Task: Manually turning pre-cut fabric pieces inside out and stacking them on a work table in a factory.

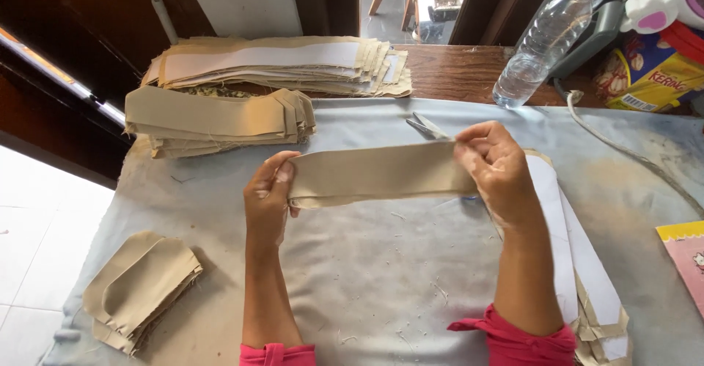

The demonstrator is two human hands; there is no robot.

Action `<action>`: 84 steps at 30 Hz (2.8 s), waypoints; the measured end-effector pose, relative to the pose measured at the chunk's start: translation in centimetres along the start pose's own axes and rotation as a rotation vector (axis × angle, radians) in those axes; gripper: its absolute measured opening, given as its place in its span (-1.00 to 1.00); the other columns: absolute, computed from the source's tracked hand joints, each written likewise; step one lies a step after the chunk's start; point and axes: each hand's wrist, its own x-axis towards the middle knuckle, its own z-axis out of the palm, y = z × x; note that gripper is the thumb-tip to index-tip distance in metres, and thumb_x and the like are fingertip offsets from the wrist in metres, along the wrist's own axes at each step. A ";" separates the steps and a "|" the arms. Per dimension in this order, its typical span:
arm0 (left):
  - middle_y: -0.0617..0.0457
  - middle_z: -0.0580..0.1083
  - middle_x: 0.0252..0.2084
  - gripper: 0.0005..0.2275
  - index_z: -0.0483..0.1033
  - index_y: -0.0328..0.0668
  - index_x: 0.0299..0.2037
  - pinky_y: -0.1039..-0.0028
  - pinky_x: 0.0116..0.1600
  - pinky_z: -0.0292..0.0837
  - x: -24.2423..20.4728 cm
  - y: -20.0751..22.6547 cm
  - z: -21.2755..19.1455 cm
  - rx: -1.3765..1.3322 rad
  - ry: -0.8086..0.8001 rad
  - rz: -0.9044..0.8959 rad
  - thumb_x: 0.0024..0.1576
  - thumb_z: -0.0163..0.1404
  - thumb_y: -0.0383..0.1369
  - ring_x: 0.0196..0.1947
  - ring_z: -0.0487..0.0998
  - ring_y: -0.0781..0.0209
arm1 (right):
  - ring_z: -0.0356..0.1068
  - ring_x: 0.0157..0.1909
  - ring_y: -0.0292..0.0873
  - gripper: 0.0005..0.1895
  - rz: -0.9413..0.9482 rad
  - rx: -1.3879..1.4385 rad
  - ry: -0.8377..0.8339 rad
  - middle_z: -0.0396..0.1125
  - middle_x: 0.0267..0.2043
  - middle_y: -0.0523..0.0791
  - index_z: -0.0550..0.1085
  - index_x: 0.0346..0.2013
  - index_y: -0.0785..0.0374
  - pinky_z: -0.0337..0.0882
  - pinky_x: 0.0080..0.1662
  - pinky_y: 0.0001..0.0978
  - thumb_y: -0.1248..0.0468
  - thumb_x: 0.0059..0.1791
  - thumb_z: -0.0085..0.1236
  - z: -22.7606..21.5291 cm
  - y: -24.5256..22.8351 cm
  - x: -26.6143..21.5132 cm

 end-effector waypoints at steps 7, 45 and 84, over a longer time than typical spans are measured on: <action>-0.12 0.48 -0.41 -0.84 0.47 -0.33 -0.38 0.76 -0.69 0.18 0.1 1.4 0.6 -0.084 0.073 -0.215 -0.17 -0.10 -0.58 -0.66 0.36 0.42 | 0.29 -0.10 -0.24 -0.50 0.053 0.063 -0.311 0.37 -0.06 0.04 0.35 0.06 0.37 0.30 0.05 -0.24 0.53 -0.18 0.03 -1.5 -2.2 -0.2; 0.15 0.34 -0.50 -0.87 0.51 -0.12 -0.23 0.63 -0.61 0.21 0.2 2.3 0.6 -0.001 0.098 -0.318 0.13 -0.11 -0.38 -0.64 0.28 0.37 | 0.28 -0.29 -0.30 -0.70 0.204 0.175 -0.194 0.37 -0.22 -0.10 0.45 -0.07 0.34 0.33 -0.22 -0.60 0.46 -0.10 -0.03 -0.8 -0.1 0.6; 0.27 -0.04 -0.74 -0.73 0.38 0.00 0.02 0.80 -0.73 -0.19 2.6 -7.6 -1.8 -0.944 0.074 -0.444 0.21 -0.24 -0.18 -0.82 -0.02 0.51 | 0.45 -0.42 -0.12 -0.78 0.419 0.636 -0.103 0.36 -0.47 -0.01 0.47 -0.20 0.24 0.55 -0.17 -0.14 0.49 -0.12 0.08 13.2 0.4 4.3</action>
